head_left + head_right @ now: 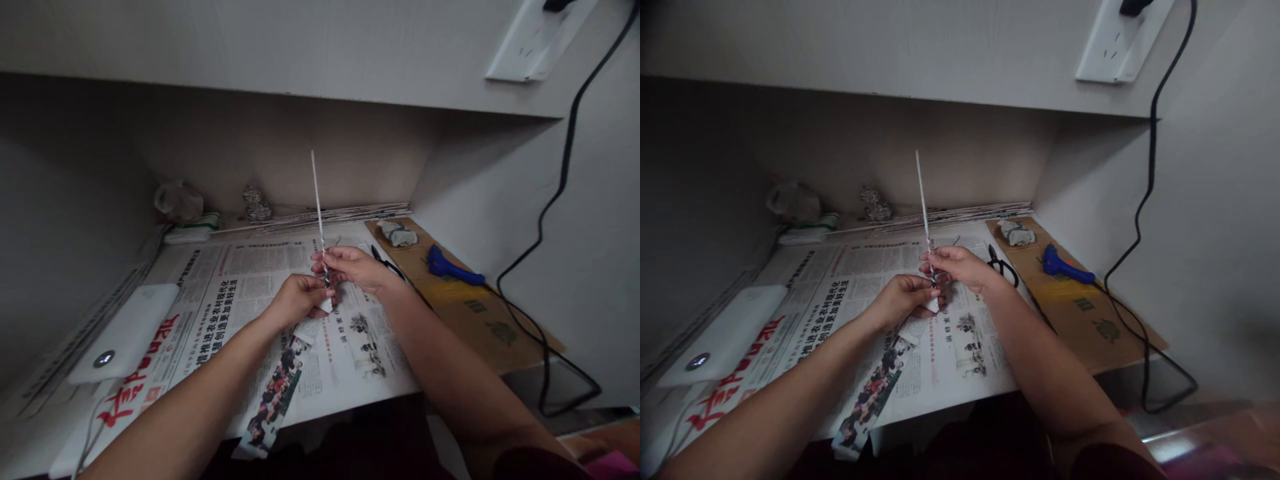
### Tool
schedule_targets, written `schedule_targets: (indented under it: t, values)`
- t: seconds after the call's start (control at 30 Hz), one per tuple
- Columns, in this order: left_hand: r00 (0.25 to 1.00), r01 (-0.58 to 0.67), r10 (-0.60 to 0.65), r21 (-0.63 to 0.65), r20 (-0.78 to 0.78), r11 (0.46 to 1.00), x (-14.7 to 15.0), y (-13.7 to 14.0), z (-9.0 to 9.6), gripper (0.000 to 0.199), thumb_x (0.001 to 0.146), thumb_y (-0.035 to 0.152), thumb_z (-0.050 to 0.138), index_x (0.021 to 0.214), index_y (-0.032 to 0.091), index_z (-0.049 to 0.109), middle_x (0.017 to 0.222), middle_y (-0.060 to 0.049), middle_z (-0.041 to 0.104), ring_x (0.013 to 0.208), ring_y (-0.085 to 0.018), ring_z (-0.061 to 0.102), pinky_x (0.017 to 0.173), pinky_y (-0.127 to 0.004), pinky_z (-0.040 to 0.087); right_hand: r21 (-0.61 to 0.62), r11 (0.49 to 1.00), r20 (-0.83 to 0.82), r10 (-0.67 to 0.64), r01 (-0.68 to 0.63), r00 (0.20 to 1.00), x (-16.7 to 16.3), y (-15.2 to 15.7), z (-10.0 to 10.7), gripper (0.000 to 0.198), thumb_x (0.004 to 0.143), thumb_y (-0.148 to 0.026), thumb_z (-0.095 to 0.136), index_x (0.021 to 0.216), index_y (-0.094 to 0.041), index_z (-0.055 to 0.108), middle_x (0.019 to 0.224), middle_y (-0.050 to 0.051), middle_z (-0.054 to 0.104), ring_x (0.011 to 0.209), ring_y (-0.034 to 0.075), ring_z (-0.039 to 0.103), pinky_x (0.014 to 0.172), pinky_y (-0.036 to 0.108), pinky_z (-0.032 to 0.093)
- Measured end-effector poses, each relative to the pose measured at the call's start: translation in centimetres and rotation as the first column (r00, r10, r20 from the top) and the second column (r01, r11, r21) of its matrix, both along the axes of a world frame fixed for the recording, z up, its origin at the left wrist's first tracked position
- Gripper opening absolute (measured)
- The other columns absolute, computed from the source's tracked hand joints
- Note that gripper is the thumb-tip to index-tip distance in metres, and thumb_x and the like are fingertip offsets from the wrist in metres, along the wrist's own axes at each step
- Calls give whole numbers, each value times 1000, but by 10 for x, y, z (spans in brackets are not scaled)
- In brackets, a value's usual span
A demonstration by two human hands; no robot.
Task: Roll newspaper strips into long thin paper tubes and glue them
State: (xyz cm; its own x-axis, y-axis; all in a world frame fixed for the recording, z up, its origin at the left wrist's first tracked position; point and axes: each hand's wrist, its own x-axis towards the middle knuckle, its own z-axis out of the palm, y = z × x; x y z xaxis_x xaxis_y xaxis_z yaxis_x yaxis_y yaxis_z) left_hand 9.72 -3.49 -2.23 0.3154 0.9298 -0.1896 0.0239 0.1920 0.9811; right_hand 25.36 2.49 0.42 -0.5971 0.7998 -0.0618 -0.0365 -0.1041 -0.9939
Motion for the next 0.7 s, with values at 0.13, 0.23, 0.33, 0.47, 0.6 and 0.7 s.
schedule_targets:
  t: [0.13,0.23,0.33,0.47,0.6,0.7]
  values:
    - [1000,20,-20,0,-12,1000,0,0,-3,32,66,41,72,80,13,69,82,-8,69,70,-15,62,59,-27,53,41,996,35,-81,80,996,-2,2,-3,28,64,-38,77,74,-14,67,79,3,64,58,7,52,55,21,42]
    - [1000,4,-4,-4,-1,1000,0,1,-4,31,68,41,71,82,14,70,82,-7,69,70,-14,63,60,-26,53,44,988,-13,-148,148,989,-2,2,-4,27,65,-39,76,73,-15,66,80,2,64,63,8,54,57,21,44]
    - [1000,9,-9,-8,22,1000,-1,1,-5,30,69,40,70,82,14,70,82,-7,69,70,-14,63,60,-26,53,25,999,-21,-38,39,999,0,3,-3,29,71,-41,71,85,-15,69,98,7,65,78,12,58,63,23,46]
    - [999,40,-40,-7,8,999,-1,1,-7,28,70,40,69,83,15,70,83,-7,69,71,-14,63,60,-26,53,34,996,-23,-77,78,997,-1,5,-6,25,66,-36,76,75,-15,68,85,5,66,72,10,56,61,21,44]
    - [1000,15,-15,-7,8,1000,-1,2,-7,29,70,40,70,84,14,70,83,-8,70,71,-14,63,60,-26,53,4,990,-49,-141,141,989,-3,4,-6,26,66,-39,76,74,-15,67,80,3,65,74,12,58,60,22,45]
    - [1000,12,-11,-17,14,1000,-1,2,-7,31,68,41,71,84,13,69,83,-8,69,70,-15,63,59,-27,53,-3,999,-23,-36,36,999,-2,2,-5,31,71,-42,70,86,-15,70,92,7,67,78,13,59,63,23,46]
